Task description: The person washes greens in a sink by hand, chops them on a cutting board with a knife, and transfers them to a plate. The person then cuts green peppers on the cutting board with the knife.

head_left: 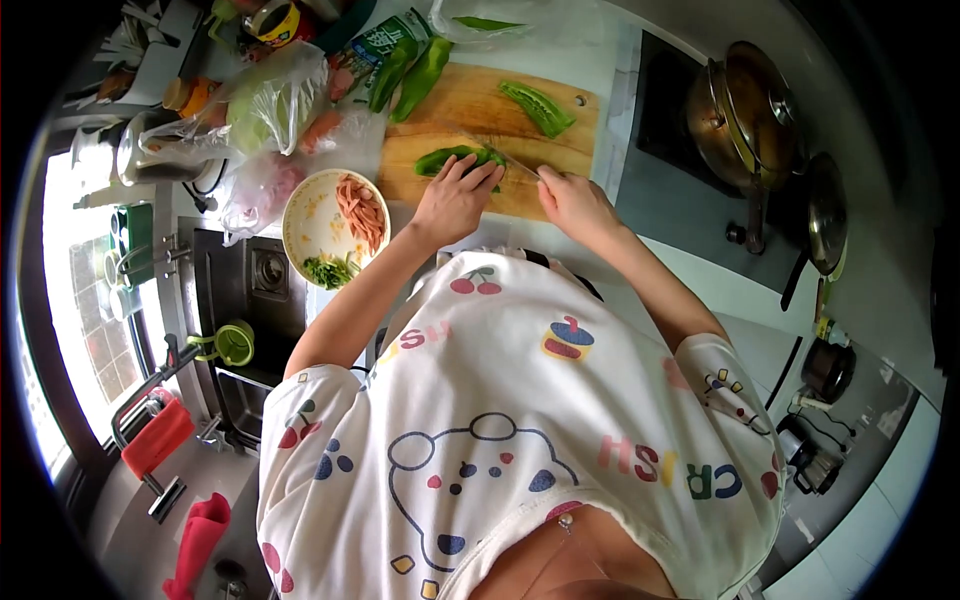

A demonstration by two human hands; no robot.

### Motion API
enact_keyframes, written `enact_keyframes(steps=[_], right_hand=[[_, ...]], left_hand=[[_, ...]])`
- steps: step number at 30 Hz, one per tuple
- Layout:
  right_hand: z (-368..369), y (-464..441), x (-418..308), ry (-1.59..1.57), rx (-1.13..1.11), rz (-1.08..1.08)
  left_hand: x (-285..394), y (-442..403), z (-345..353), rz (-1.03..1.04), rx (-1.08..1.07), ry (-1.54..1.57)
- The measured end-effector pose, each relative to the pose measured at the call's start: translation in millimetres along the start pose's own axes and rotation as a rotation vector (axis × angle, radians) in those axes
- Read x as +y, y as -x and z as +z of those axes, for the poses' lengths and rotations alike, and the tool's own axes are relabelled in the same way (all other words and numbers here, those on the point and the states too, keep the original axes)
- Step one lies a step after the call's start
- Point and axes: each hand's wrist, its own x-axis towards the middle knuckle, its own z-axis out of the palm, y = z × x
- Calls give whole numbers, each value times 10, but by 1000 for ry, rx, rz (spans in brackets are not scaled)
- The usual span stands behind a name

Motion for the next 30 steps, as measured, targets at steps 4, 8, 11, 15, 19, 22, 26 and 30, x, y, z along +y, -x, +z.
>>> enact_keyframes(steps=[4, 8, 11, 15, 19, 22, 26, 30], right_hand=[[-5, 4, -2, 42, -79, 38], [-50, -3, -32, 55, -148, 59], [-89, -38, -65, 45, -194, 79], [-47, -87, -9, 27, -211, 61], [70, -198, 23, -18, -189, 54], [136, -283, -38, -19, -162, 56], [150, -350, -19, -74, -117, 102], [213, -308, 69, -270, 35, 179]], left_hand=[[-19, -9, 12, 0, 5, -2], [-30, -15, 0, 3, 16, 19], [-40, -9, 17, 1, 26, 36], [-60, -1, 26, -4, 12, 42], [-70, -6, 10, -5, 1, 51], [-77, -5, 6, -5, -5, 60], [-82, -14, 36, -20, 27, 96], [-117, 2, 88, -37, 47, 116]])
